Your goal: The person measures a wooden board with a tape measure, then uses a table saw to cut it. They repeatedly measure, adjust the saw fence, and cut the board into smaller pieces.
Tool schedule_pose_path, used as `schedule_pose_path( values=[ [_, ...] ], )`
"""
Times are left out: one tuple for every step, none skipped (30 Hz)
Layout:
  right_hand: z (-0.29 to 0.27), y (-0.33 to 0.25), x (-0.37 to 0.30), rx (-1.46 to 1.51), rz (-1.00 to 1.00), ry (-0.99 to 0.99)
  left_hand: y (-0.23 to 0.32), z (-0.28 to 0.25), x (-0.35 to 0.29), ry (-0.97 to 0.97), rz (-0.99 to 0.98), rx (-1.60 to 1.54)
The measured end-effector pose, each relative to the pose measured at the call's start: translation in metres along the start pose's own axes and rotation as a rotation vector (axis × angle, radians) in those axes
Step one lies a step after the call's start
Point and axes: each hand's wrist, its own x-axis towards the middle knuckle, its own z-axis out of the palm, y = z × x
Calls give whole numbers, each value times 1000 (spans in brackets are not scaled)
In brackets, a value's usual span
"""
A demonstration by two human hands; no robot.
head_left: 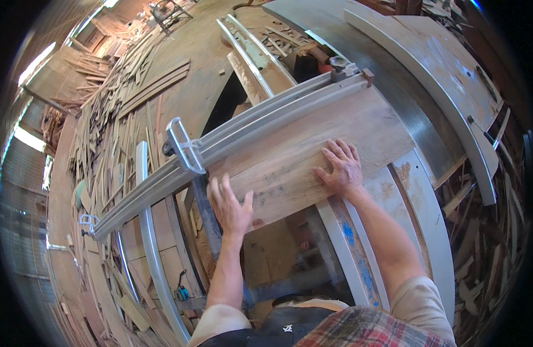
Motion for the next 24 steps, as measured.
schedule_pose_path(
  values=[
    [-2,-1,2,-4,-9,7,-6,0,-24,57,-85,20],
    [-4,-2,3,-5,-6,-13,-12,5,-43,43,-230,-131],
    [-7,-3,4,-8,1,-29,-19,13,-56,66,-354,-280],
    [-10,-4,4,-9,11,-75,-33,21,-60,20,-495,-412],
    [-13,-5,3,-3,-98,-95,-45,30,-60,15,-561,-624],
    [-16,-6,-1,2,-202,-155,-54,38,-59,-66,-651,-820],
    [-18,-7,-8,-2,-274,-235,-64,41,-58,-169,-805,-1004],
    [-20,-9,-16,8,-393,-253,-68,42,-58,-209,-776,-1134],
    [-22,-12,-27,17,-485,-285,-71,33,-62,-209,-865,-1225],
    [-24,-15,-36,29,-626,-302,-72,20,-64,-295,-843,-1240],
    [-27,-20,-44,-30,-567,-275,-66,2,-72,-333,-734,-1251],
    [-33,-23,-49,-92,-553,-226,-54,-18,-78,-370,-692,-1223],
    [-40,-27,-48,-168,-522,-188,-45,-42,-79,-432,-636,-1199],
    [-54,-31,-47,-87,-559,-71,-38,-68,-74,-401,-520,-1198],
    [-69,-35,-42,-76,-606,-9,-39,-93,-58,-444,-569,-861],
    [-89,-37,-30,-75,-661,48,-59,-129,-26,-698,-266,-655],
    [-111,-41,-21,-42,-758,158,-58,-132,14,-382,-362,-838],
    [-137,-41,-5,-38,-732,148,-59,-131,51,25,-252,-1044],
    [-166,-41,10,-13,-732,179,-79,-139,106,-39,-203,-646],
    [-191,-42,19,-28,-726,208,-82,-131,164,4,-257,-304],
    [-219,-50,13,-98,-651,194,-87,-131,195,-39,-283,-138],
    [-243,-53,10,-35,-667,261,-90,-120,213,-147,-339,-59],
    [-264,-59,5,-33,-541,235,-89,-112,225,-216,-358,9],
    [-282,-65,-19,-66,-391,353,-90,-106,230,-324,-390,-23]
  ],
)
